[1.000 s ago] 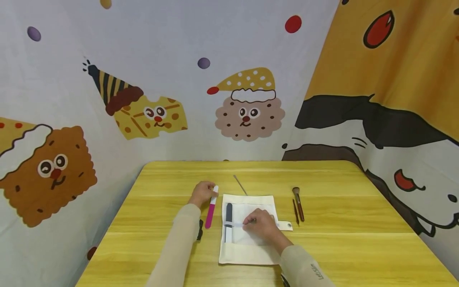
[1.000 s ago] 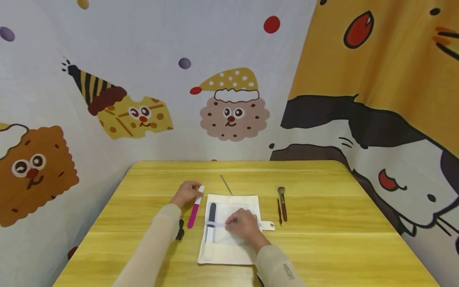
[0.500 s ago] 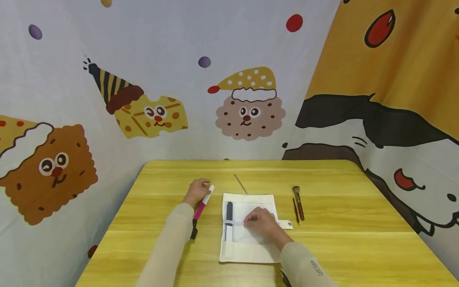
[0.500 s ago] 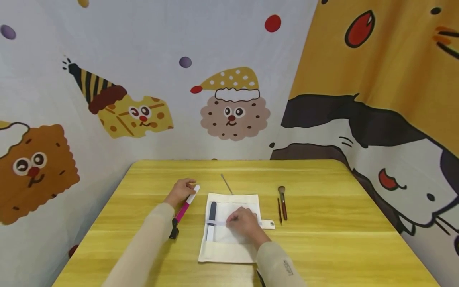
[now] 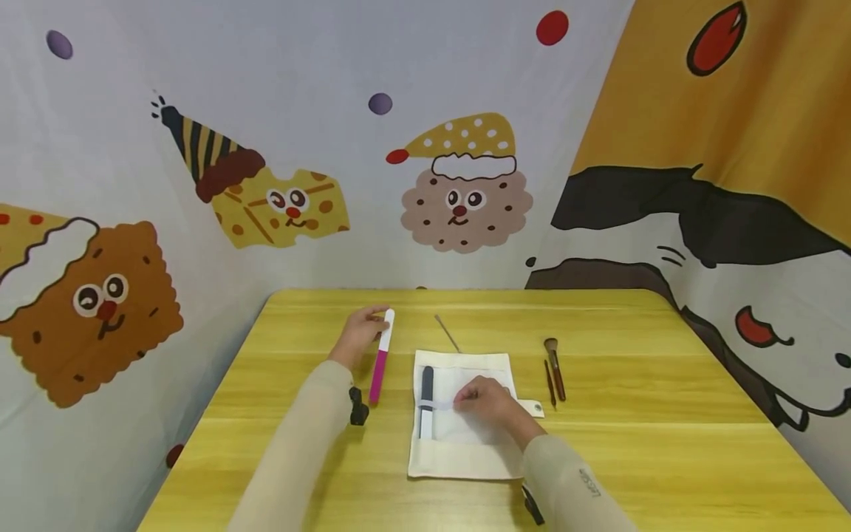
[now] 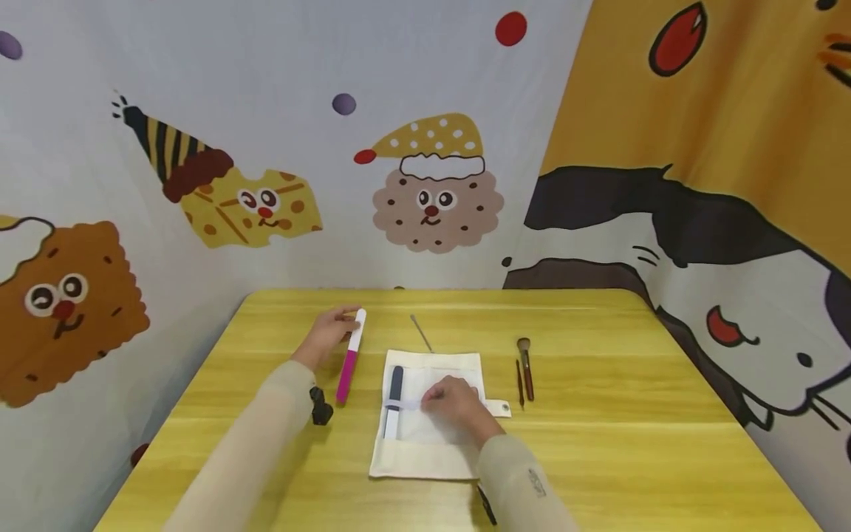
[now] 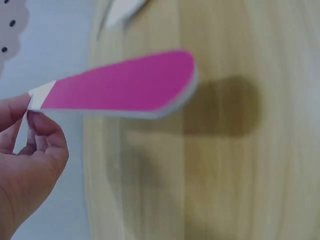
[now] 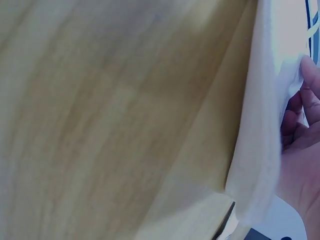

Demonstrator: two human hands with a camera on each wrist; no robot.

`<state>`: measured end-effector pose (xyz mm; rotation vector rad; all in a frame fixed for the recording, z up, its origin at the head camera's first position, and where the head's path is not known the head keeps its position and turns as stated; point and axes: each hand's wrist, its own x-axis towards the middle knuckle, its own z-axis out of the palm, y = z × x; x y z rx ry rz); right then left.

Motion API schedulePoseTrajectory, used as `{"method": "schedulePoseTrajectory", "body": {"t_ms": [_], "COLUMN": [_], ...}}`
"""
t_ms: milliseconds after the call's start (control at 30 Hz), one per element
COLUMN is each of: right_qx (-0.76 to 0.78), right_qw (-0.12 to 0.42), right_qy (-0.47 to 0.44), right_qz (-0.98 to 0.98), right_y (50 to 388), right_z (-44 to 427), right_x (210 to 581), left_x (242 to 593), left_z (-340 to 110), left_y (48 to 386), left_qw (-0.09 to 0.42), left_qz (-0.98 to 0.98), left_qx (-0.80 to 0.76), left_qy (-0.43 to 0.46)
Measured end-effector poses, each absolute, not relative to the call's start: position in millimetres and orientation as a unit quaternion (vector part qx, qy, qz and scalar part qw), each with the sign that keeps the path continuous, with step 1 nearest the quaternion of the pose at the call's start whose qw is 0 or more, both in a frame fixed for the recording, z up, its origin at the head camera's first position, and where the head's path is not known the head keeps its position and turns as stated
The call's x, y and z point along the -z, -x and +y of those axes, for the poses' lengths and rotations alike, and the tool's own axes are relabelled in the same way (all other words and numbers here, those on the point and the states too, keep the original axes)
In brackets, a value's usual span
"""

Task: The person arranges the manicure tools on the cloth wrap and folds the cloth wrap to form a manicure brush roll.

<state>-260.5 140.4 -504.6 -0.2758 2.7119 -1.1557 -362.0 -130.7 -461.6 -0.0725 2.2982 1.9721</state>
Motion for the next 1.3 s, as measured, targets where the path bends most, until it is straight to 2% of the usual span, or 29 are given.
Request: {"method": "schedulePoseTrajectory", "body": {"t_ms": [233, 533, 667, 933, 1167, 1300], "right_qx": [0.415, 0.435, 0.446, 0.449, 0.435, 0.429], "right_qw": [0.095, 0.094, 0.095, 0.094, 0.082, 0.082], "right_qy": [0.09, 0.091, 0.082, 0.079, 0.094, 0.087], "right_qz": [0.901, 0.891, 0.886, 0.885, 0.892, 0.895], "right_y": [261.4, 258.4, 258.0, 257.9, 257.9, 257.7], "right_z": [143.8, 144.2, 142.3, 141.0, 141.0, 140.6], "right_x": [505.2, 502.3, 502.8, 502.1, 501.6, 502.2], "left_x": [453.8, 466.1, 469.9, 481.1, 485.7, 488.7], "left_z": [-100.1, -51.5, -38.6, -36.5, -42.7, -43.9], "left_y": [364.0, 363.0, 354.9, 351.0, 347.2, 345.4], "left_qw": [0.026, -0.034, -0.034, 0.0, 0.093, 0.123], "left_qz": [0.694, 0.647, 0.649, 0.698, 0.74, 0.759], "left_qx": [-0.719, -0.761, -0.76, -0.717, -0.666, -0.639], "left_qy": [0.031, 0.034, 0.026, -0.001, -0.02, -0.031]}}
